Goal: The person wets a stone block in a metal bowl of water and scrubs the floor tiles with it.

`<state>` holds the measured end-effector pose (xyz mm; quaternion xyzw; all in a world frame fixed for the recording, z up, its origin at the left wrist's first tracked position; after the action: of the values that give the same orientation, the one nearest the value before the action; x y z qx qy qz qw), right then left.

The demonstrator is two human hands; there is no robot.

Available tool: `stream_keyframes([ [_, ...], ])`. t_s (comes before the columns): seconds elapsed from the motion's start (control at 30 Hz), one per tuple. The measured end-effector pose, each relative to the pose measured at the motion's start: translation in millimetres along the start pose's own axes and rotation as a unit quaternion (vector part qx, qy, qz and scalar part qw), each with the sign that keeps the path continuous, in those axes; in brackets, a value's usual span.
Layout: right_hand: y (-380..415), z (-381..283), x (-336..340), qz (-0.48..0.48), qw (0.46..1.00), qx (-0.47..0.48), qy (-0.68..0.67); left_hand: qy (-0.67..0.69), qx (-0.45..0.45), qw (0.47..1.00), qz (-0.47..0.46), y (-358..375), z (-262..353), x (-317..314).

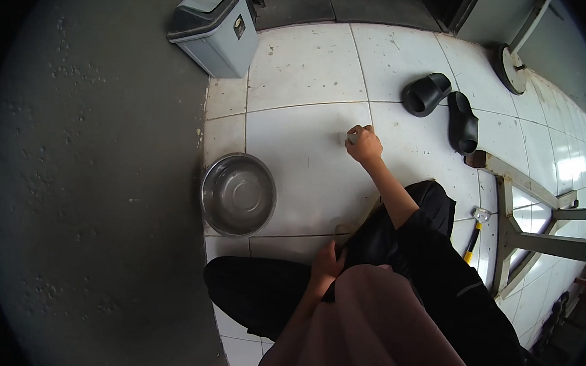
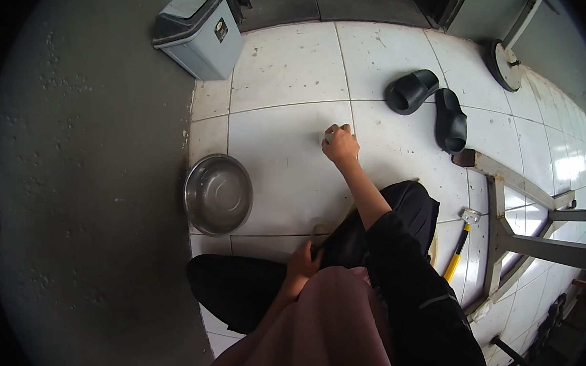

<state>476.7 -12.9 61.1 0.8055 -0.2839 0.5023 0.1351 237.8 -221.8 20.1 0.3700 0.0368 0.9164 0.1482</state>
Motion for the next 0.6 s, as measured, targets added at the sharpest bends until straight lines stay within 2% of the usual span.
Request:
stream_keyframes([
  [0.07,35.5,15.4,-2.3,0.021,0.999,0.031,-0.013,-0.040,-0.040,0.998,0.009,-2.5,3.1,1.6],
  [0.23,95.8,23.6,10.2,0.050,0.996,0.073,-0.035,-0.119,-0.045,0.992,0.008,4.7,5.5,-2.2],
  [0.4,97.1,22.5,12.3,0.040,0.996,0.076,-0.018,-0.246,-0.080,0.965,-0.044,-1.7,10.0,-12.9],
  [0.5,98.9,24.9,18.7,0.018,0.996,0.087,-0.014,-0.242,-0.051,0.967,-0.067,-19.5,6.4,-20.9],
  [0.6,94.0,22.5,18.7,0.028,0.995,0.097,-0.016,-0.250,-0.074,0.963,-0.064,-20.8,-0.8,-24.9],
])
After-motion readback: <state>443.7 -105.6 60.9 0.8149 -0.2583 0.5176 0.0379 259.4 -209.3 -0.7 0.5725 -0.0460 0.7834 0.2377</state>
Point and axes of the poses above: each hand's wrist, its own y-axis away from the middle knuckle, its own x-axis out of the back of the hand, z = x × y, the point moved 3 cm from there along -y, towards the middle knuckle, and after that the axes turned 12 degrees about z, right-handed, at the moved point
